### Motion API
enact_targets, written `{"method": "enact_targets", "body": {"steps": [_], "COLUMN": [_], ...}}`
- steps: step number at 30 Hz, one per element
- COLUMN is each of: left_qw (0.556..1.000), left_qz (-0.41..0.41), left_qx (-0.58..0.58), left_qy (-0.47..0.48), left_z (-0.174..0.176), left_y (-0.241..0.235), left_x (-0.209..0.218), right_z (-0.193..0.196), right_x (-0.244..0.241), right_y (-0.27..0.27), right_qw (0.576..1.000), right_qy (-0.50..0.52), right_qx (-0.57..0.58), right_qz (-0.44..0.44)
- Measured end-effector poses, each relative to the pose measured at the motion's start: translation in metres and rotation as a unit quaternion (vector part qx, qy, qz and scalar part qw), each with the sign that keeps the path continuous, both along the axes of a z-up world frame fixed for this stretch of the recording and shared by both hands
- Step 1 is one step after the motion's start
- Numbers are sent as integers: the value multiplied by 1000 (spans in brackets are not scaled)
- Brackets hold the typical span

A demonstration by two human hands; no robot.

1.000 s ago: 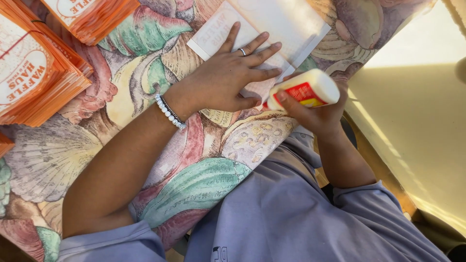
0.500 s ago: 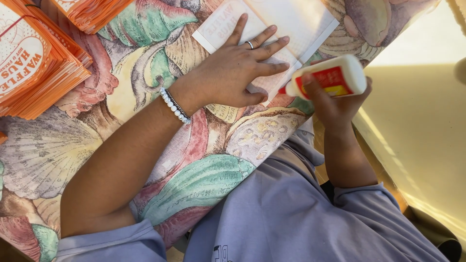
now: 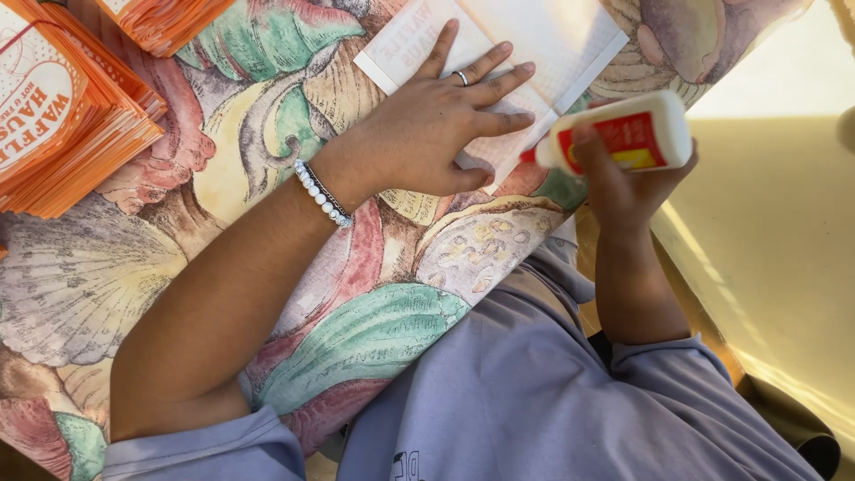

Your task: Applying glue to paper templates and folding them to assemble bags

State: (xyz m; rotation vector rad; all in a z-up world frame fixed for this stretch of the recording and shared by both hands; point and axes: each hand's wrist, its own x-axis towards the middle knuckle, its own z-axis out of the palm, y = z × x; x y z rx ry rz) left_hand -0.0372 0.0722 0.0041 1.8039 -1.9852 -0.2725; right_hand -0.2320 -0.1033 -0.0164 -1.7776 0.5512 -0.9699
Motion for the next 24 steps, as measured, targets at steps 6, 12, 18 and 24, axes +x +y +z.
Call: {"method": "enact_targets", "body": {"steps": [6,12,18,24], "left_qw": [1000,1000,1000,1000], "left_qz": [5,0,4,5], "left_qx": [15,0,7,-2], "left_qy": [8,17,15,20], "left_z": [5,3,5,1], "left_y": [2,2,2,2], "left_x": [-1,0,0,1], "right_z": [10,-13,11,5], "right_x": [-3,6,-8,8], "right_y": [18,-27,23,-2], "right_qw": [986,996,991,996], "right_qy": [-27,-78,-40,-33], "right_qx": [-43,-53,-9,-55], "right_qz": [160,6,123,63]}}
